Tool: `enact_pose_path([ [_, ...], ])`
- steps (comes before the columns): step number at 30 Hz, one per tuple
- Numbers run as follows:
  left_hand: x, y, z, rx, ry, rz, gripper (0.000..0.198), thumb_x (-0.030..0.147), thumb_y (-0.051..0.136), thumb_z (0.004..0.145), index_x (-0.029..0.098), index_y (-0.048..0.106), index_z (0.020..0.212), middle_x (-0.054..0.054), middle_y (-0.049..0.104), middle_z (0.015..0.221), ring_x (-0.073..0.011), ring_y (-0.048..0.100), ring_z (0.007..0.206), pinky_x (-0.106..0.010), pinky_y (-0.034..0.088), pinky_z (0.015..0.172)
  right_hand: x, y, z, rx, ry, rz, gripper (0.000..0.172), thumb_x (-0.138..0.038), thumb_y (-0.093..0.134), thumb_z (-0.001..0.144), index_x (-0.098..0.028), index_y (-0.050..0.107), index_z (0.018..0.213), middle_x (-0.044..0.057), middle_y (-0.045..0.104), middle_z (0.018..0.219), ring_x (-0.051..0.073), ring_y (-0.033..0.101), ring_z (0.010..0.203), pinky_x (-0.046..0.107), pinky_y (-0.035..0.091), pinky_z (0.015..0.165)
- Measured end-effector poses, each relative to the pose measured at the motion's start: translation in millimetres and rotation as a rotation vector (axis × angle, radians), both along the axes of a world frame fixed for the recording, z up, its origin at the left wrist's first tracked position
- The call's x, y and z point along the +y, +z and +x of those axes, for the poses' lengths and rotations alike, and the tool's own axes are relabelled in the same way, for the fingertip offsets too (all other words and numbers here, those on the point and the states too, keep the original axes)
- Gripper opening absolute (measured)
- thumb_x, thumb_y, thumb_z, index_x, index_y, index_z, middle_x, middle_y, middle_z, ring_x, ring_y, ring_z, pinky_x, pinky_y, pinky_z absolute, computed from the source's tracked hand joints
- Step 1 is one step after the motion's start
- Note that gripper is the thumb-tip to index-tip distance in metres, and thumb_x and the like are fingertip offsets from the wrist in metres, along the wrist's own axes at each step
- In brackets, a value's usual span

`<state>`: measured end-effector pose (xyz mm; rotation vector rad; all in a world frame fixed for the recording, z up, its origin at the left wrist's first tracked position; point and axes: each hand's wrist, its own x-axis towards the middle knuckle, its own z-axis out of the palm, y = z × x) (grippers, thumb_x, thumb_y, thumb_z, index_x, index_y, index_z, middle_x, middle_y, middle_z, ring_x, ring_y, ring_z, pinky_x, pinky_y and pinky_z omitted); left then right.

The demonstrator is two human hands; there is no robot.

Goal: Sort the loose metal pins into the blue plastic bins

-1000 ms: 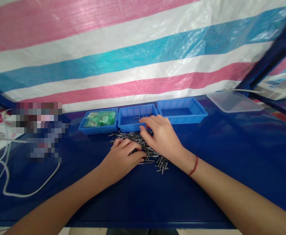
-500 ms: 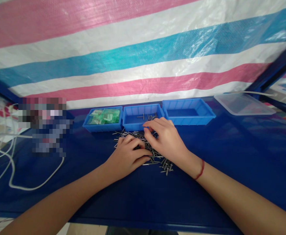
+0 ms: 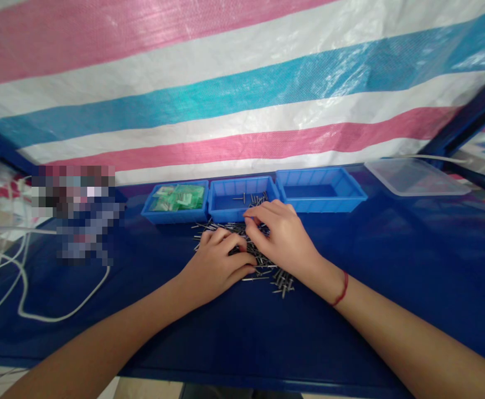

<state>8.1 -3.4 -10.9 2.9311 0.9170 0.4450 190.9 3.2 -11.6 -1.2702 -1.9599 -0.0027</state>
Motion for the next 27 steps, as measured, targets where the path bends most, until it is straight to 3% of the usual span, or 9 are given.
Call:
enact_pose_path([
  [7, 2.5, -6.1, -0.2, 0.078, 0.006, 0.156, 0.015, 0.036, 0.056, 0.091, 0.022, 0.062, 0.092, -0.002, 0.058, 0.102, -0.0196, 0.046, 0.096, -0.036, 0.028, 0.076, -0.5, 1.5, -0.2, -0.008, 0.003, 0.013, 0.013, -0.021, 0.053, 0.086, -0.019, 0.066, 0.085, 0.004, 0.068, 0.079, 0.020, 0.059, 0.074, 0.035, 0.042, 0.071],
  [14, 4.1, -2.3, -3.3, 0.093, -0.013, 0.147, 0.016, 0.037, 0.060, 0.089, 0.022, 0.061, 0.093, -0.002, 0.059, 0.106, -0.0199, 0.047, 0.098, -0.036, 0.028, 0.077, -1.0, 1.9, -0.2, -0.009, 0.013, 0.011, 0.014, -0.022, 0.052, 0.087, -0.020, 0.065, 0.082, 0.005, 0.069, 0.080, 0.020, 0.061, 0.075, 0.036, 0.042, 0.071],
  [21, 5.5, -3.3, -3.4, 0.102, -0.017, 0.216, 0.014, 0.031, 0.052, 0.094, 0.020, 0.060, 0.092, -0.002, 0.059, 0.107, -0.0196, 0.049, 0.097, -0.037, 0.029, 0.077, -2.7, 3.0, -0.4, -0.012, 0.019, -0.005, 0.014, -0.021, 0.053, 0.087, -0.020, 0.065, 0.080, 0.004, 0.069, 0.080, 0.020, 0.060, 0.075, 0.036, 0.042, 0.072],
  [27, 3.9, 0.0, -4.8, 0.101, -0.036, 0.138, 0.016, 0.037, 0.061, 0.088, 0.022, 0.062, 0.092, -0.002, 0.057, 0.107, -0.0206, 0.047, 0.102, -0.035, 0.030, 0.079, -2.9, 2.7, 0.3, -0.039, 0.029, 0.013, 0.016, -0.021, 0.052, 0.087, -0.020, 0.065, 0.079, 0.005, 0.070, 0.080, 0.021, 0.061, 0.076, 0.036, 0.042, 0.070],
])
